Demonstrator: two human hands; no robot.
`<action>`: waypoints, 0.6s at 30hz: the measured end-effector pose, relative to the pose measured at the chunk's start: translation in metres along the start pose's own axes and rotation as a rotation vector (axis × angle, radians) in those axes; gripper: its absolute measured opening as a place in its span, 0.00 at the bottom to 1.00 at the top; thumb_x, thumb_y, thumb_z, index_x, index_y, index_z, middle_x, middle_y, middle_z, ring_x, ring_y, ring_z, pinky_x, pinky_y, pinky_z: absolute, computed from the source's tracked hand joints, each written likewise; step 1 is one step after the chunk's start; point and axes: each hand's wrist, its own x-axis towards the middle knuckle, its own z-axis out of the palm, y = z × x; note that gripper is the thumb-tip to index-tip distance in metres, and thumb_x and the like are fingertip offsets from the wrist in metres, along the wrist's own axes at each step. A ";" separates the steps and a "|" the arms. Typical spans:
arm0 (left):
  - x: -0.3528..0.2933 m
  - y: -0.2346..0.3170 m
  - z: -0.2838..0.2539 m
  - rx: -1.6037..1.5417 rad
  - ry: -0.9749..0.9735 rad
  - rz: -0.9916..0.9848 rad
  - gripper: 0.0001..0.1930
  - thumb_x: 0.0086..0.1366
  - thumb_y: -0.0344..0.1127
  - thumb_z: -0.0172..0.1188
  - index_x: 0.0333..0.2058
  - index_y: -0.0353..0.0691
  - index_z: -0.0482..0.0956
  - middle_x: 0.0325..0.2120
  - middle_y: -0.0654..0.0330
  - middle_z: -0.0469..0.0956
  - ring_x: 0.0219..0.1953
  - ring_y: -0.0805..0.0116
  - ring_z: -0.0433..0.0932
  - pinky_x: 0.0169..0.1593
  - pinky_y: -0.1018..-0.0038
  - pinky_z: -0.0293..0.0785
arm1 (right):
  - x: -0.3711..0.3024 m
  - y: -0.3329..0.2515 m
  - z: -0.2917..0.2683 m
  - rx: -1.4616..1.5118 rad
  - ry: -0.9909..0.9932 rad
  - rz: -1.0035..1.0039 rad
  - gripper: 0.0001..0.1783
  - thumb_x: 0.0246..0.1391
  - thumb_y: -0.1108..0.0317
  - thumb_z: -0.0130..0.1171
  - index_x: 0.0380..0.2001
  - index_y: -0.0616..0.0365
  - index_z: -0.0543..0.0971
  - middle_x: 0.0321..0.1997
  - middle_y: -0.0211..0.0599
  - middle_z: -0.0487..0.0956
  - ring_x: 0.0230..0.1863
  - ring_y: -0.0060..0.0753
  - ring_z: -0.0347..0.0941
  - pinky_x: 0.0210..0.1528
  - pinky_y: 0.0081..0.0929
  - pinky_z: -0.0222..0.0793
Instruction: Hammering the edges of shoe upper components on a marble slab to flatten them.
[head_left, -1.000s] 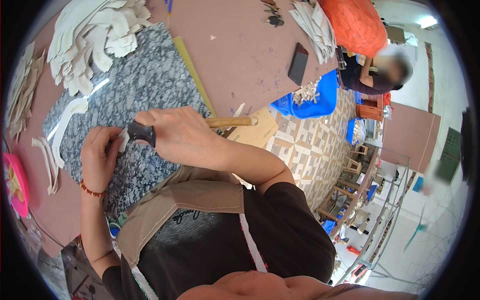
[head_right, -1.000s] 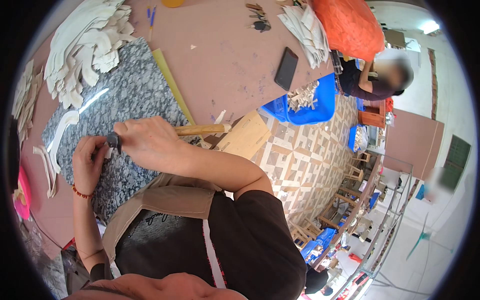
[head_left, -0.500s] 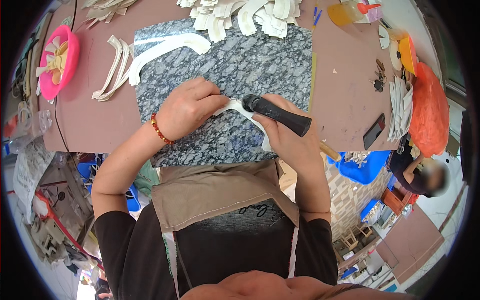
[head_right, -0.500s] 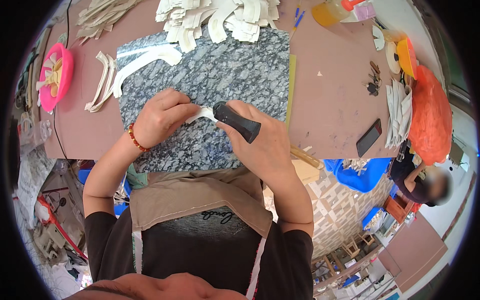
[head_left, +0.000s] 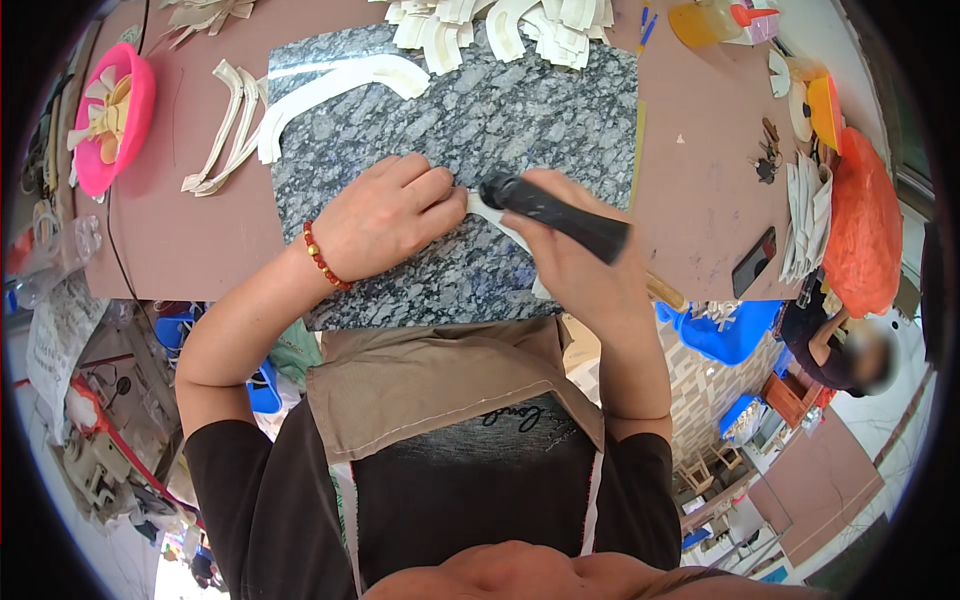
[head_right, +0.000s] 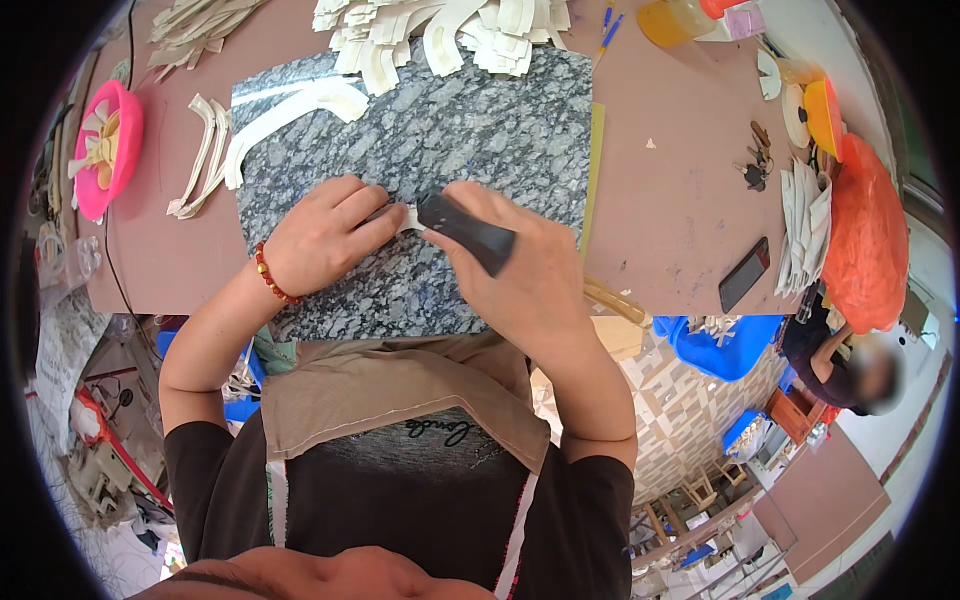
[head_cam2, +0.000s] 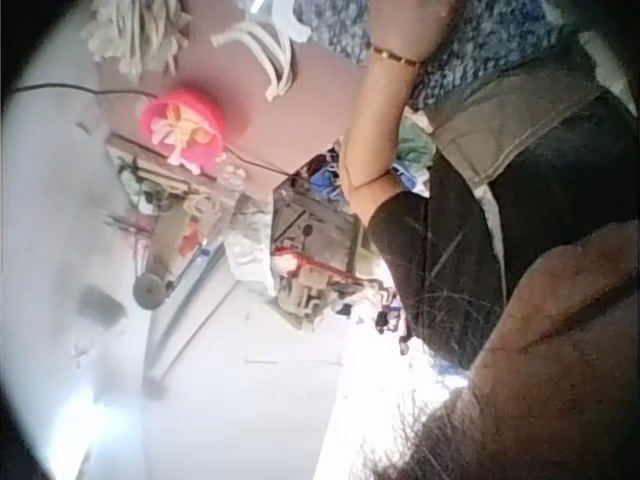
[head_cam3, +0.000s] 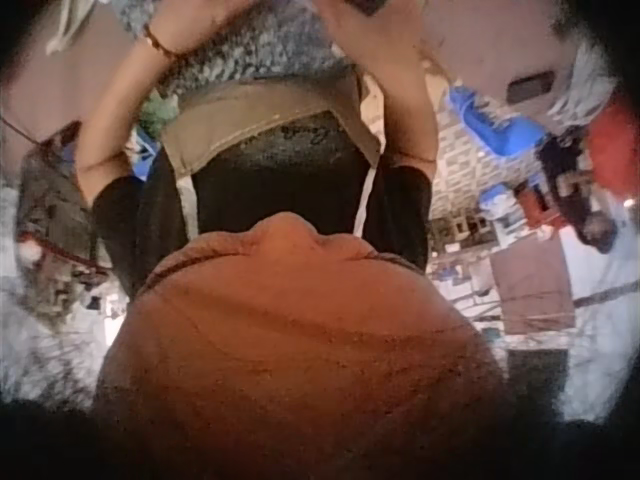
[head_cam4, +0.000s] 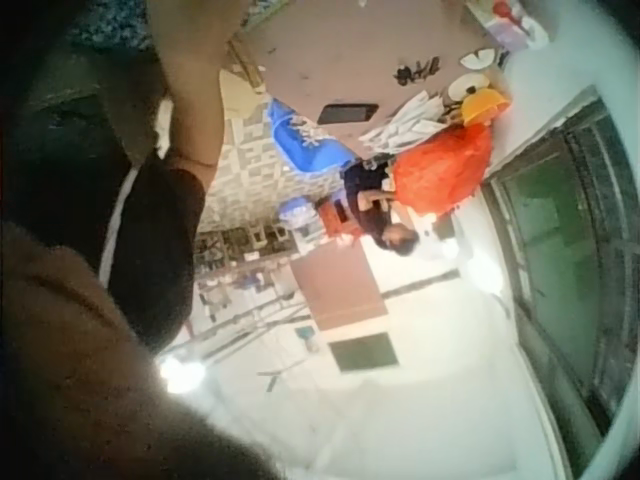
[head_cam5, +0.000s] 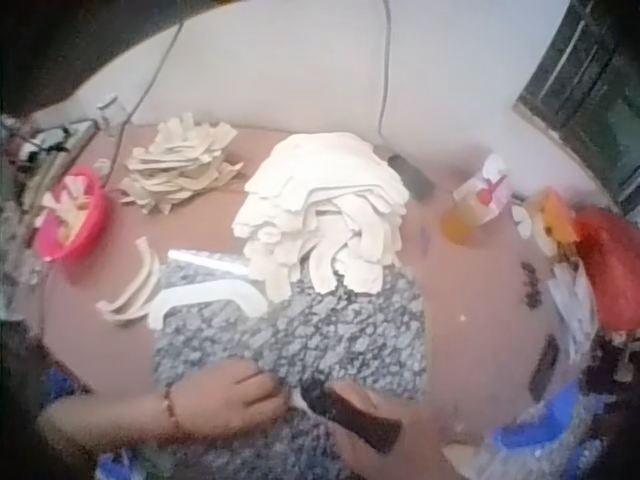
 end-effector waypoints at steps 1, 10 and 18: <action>0.000 0.000 0.000 0.008 -0.005 0.004 0.18 0.58 0.30 0.64 0.48 0.38 0.82 0.39 0.60 0.76 0.38 0.62 0.77 0.40 0.67 0.78 | 0.000 0.002 0.003 0.029 -0.004 0.010 0.16 0.61 0.58 0.71 0.47 0.51 0.81 0.37 0.35 0.85 0.34 0.51 0.83 0.35 0.41 0.77; -0.003 0.008 0.002 0.074 -0.042 0.006 0.14 0.60 0.31 0.65 0.46 0.43 0.82 0.38 0.63 0.73 0.39 0.65 0.76 0.41 0.68 0.77 | 0.003 0.001 -0.001 -0.039 -0.078 0.008 0.13 0.62 0.57 0.70 0.44 0.48 0.80 0.37 0.36 0.85 0.34 0.53 0.82 0.34 0.43 0.76; 0.008 -0.003 0.002 0.061 -0.011 0.024 0.14 0.59 0.31 0.65 0.45 0.44 0.81 0.38 0.63 0.73 0.39 0.65 0.76 0.42 0.68 0.77 | 0.017 -0.008 -0.014 -0.053 -0.082 0.007 0.13 0.61 0.62 0.71 0.45 0.52 0.81 0.38 0.38 0.85 0.35 0.51 0.82 0.36 0.39 0.77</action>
